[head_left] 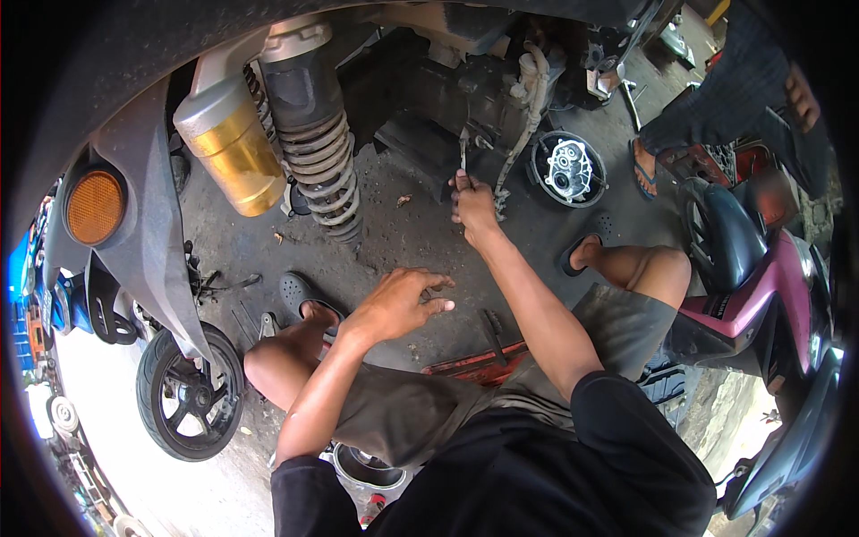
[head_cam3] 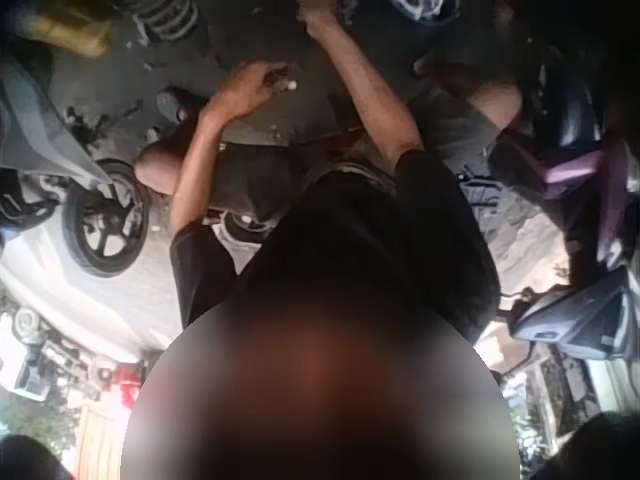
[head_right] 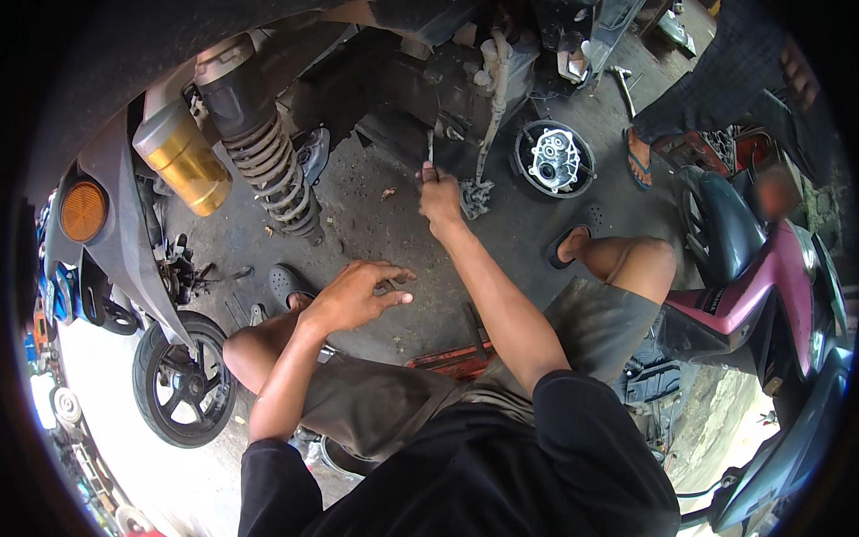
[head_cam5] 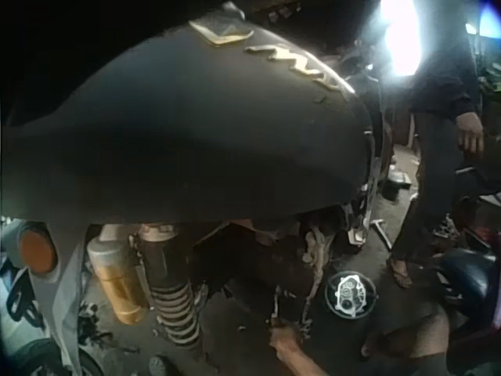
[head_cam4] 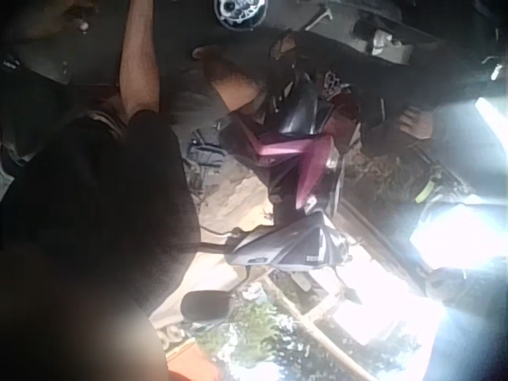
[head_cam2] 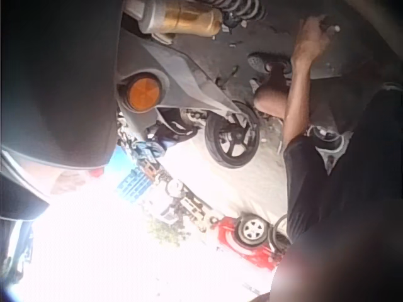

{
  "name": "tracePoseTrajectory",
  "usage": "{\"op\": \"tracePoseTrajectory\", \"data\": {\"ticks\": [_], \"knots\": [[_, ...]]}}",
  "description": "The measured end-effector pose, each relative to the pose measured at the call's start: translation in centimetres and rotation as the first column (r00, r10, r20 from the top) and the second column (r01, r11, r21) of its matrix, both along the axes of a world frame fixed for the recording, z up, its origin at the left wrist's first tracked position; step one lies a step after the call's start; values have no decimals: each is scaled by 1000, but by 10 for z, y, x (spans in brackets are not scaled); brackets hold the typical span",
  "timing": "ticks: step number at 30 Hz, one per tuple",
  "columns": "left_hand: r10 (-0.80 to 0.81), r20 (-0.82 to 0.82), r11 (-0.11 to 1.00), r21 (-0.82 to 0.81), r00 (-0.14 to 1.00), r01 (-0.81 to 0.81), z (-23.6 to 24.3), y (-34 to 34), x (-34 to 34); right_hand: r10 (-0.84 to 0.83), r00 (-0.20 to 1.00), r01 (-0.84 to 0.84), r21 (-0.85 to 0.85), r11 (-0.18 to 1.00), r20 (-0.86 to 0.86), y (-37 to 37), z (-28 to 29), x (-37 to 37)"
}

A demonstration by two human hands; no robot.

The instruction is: Repairing the engine and rear suspension components of a Yamaha NMAX motorcycle.

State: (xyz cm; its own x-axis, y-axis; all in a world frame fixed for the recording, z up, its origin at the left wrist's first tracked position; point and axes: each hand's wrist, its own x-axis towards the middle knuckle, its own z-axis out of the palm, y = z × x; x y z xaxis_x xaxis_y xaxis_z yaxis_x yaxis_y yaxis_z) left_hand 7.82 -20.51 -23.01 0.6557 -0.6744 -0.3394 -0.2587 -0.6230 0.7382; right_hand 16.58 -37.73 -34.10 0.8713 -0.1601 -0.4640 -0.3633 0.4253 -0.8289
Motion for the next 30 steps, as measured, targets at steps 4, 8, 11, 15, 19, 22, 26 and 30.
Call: {"op": "tracePoseTrajectory", "data": {"ticks": [4, 8, 11, 15, 19, 22, 26, 30], "knots": [[70, -61, 997, 16, 996, -69, -54, 10, 13, -100, 995, 96, -434, 896, 14, 8, -54, 75], [-128, 5, 887, 448, 992, 112, -71, -14, 15, -299, 954, 257, -498, 828, -5, -1, -94, 122], [-123, -72, 912, 385, 990, 141, -83, -15, 14, -358, 869, 361, -59, 931, -342, 27, -98, 121], [-152, -35, 925, 347, 988, 154, -75, -24, 16, -323, 940, 339, -405, 849, 109, -5, -118, 111], [-149, 5, 914, 383, 989, 136, -77, -7, 13, -245, 969, 230, -244, 942, -33, 13, -83, 97], [-155, -14, 913, 381, 988, 149, -75, -17, 10, -216, 970, 196, -169, 966, -109, 6, -79, 118], [-170, 7, 931, 328, 985, 159, -78, -21, 7, -98, 990, 15, -612, 791, -102, -16, -89, 130], [-70, 11, 932, 356, 997, 62, -70, 9, -1, -102, 992, 35, -597, 802, -79, 24, -67, 128]]}}
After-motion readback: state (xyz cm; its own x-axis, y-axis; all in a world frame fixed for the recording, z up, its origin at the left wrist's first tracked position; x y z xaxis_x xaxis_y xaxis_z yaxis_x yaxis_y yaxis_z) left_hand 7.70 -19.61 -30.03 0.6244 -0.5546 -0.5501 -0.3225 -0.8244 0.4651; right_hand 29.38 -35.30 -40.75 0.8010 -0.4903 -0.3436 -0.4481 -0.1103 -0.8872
